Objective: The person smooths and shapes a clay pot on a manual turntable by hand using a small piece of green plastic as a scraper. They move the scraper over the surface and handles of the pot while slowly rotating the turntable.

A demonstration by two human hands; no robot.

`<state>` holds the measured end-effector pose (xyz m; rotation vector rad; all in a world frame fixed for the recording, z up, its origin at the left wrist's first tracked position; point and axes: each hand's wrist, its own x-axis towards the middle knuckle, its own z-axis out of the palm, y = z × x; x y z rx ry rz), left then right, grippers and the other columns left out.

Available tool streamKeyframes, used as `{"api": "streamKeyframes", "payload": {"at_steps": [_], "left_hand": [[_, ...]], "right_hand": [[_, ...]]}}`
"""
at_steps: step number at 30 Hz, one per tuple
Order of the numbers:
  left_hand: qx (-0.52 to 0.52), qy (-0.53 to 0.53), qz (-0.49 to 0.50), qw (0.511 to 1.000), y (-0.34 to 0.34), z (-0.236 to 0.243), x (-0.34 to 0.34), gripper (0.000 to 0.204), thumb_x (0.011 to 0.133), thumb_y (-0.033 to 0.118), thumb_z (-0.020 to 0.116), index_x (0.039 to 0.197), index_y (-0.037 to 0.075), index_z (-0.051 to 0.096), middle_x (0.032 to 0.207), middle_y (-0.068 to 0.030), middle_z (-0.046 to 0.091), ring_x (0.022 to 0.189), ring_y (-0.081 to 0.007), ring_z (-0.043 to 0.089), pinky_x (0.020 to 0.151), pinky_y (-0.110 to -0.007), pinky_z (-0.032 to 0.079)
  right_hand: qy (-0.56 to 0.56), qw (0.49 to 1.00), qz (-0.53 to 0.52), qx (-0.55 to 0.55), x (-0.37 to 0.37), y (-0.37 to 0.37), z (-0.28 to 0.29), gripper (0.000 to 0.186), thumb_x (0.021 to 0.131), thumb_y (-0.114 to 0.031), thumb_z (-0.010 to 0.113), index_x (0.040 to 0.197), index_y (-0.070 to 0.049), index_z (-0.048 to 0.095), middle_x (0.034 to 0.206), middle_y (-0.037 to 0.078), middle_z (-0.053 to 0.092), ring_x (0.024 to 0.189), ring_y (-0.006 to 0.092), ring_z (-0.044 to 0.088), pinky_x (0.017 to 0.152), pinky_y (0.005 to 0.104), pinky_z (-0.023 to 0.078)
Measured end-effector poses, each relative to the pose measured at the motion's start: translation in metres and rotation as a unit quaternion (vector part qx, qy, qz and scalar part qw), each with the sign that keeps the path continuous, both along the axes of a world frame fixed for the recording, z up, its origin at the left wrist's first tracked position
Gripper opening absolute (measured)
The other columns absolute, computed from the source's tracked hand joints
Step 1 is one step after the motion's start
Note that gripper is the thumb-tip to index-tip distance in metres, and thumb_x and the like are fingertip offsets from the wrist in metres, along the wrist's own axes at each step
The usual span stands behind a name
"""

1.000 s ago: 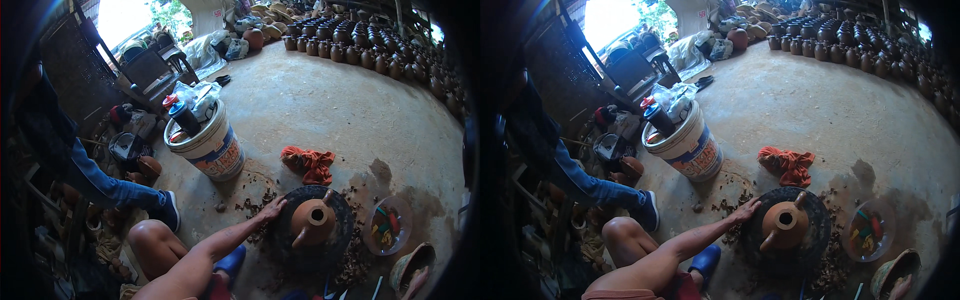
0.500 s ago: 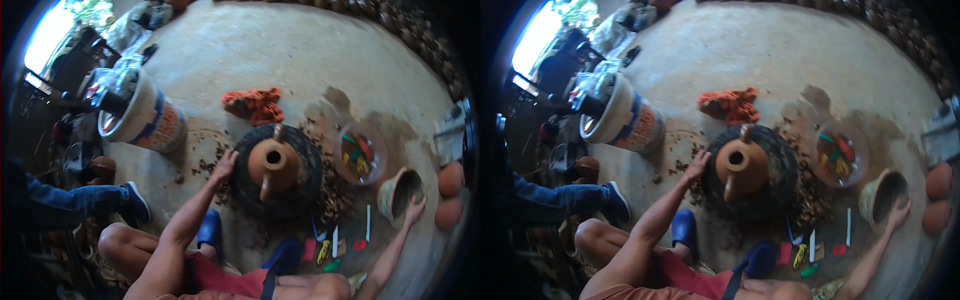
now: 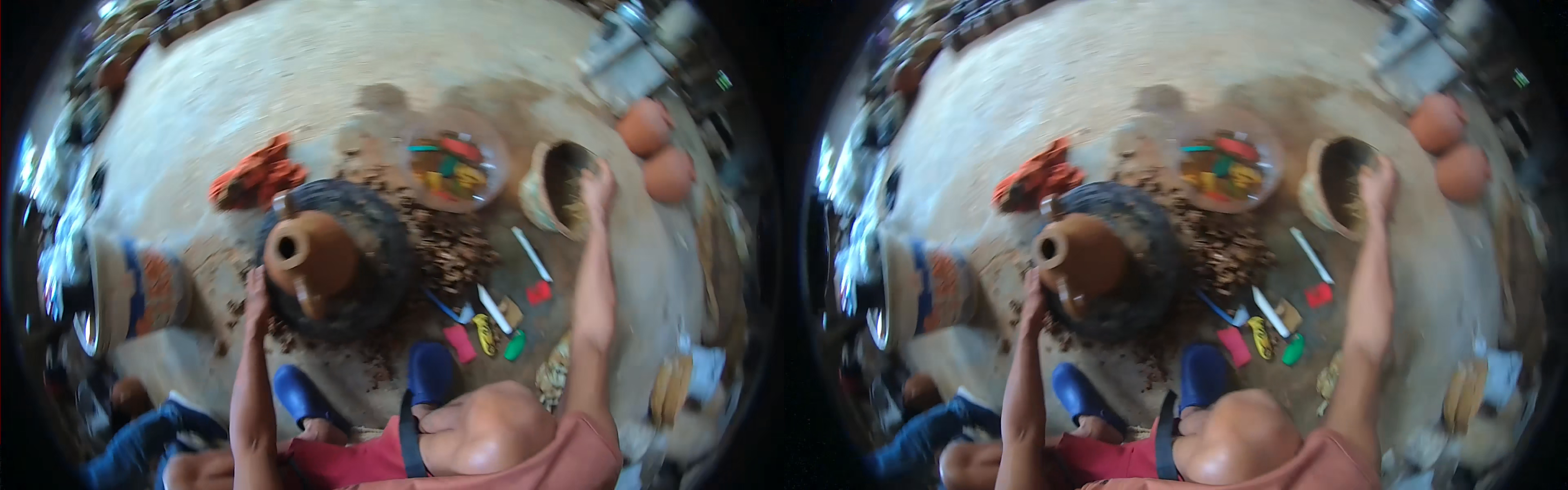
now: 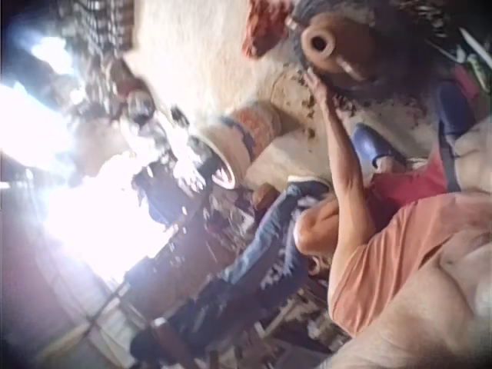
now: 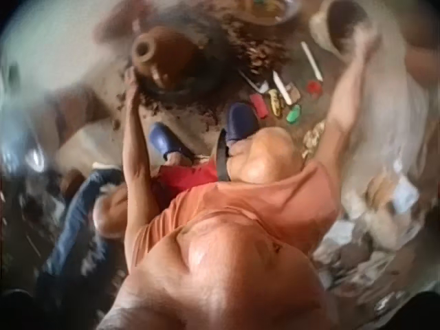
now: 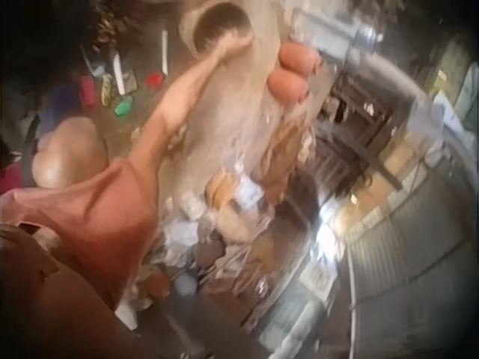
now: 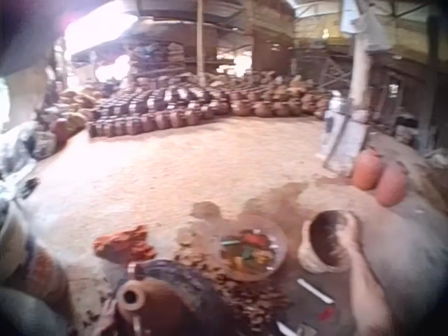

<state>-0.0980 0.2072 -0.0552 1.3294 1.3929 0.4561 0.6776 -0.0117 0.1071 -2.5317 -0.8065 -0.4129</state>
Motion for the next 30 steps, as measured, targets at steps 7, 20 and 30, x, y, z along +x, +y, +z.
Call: {"api": "streamKeyframes", "payload": {"at_steps": [7, 20, 30], "left_hand": [[-0.061, -0.022, 0.018, 0.998, -0.009, 0.037, 0.024, 0.056, 0.113, 0.041, 0.027, 0.154, 0.005, 0.04, 0.158, -0.017, 0.038, 0.143, -0.0335, 0.043, 0.115, -0.04, 0.04], [-0.021, 0.023, 0.011, 0.999, 0.028, 0.064, 0.004, 0.063, 0.109, 0.048, 0.043, 0.144, -0.002, 0.053, 0.141, -0.016, 0.061, 0.13, -0.0238, 0.055, 0.11, -0.036, 0.041], [0.157, 0.036, 0.02, 0.987, 0.038, 0.062, 0.07, 0.055, 0.111, 0.044, 0.043, 0.121, -0.005, 0.067, 0.111, -0.0172, 0.073, 0.105, -0.0238, 0.065, 0.096, -0.037, 0.05]], "right_hand": [[-0.11, 0.987, -0.012, 0.117, -0.003, -0.01, 0.03, 0.034, 0.086, -0.02, 0.075, 0.117, -0.008, 0.064, 0.105, 0.027, 0.069, 0.102, 0.0455, 0.067, 0.089, 0.0537, 0.052], [0.044, 0.956, 0.178, 0.231, -0.158, 0.033, 0.034, 0.061, 0.095, -0.032, 0.075, 0.145, -0.004, 0.053, 0.146, 0.015, 0.058, 0.133, 0.0296, 0.056, 0.113, 0.042, 0.042], [0.354, 0.789, 0.477, 0.158, -0.351, 0.153, -0.005, 0.056, 0.09, -0.029, 0.078, 0.134, 0.002, 0.06, 0.127, 0.026, 0.066, 0.118, 0.0391, 0.065, 0.103, 0.0444, 0.051]]}}
